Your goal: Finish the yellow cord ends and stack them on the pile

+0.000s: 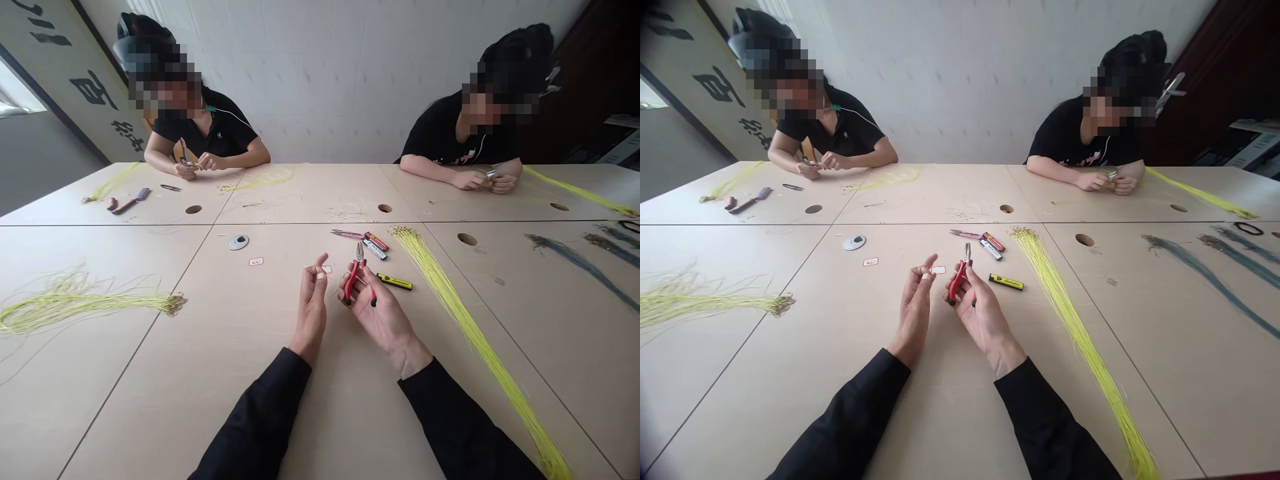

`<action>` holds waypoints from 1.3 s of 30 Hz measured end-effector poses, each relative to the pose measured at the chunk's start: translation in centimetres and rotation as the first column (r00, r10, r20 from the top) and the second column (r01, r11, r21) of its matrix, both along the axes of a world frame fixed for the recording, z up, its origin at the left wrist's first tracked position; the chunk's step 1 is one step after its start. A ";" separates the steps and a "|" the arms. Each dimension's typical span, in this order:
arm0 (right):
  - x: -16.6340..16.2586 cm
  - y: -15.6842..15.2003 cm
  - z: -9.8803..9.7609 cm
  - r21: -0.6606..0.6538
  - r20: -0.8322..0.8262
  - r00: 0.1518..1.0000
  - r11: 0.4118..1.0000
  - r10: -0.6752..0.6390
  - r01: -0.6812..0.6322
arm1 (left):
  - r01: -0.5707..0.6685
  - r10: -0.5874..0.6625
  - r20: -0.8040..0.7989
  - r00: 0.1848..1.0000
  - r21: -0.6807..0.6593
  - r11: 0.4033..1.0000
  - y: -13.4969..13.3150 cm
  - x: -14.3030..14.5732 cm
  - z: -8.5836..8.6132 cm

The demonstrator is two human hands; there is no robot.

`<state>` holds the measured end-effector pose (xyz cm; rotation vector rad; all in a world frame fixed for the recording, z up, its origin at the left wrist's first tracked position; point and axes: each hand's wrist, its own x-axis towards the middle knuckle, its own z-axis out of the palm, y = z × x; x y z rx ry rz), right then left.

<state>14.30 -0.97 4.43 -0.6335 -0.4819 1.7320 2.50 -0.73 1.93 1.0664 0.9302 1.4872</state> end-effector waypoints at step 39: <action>-0.6 2.7 1.7 -0.064 0.434 0.898 0.991 -0.079 0.118 | -0.221 0.319 -0.432 0.844 0.263 0.939 -5.2 7.1 2.2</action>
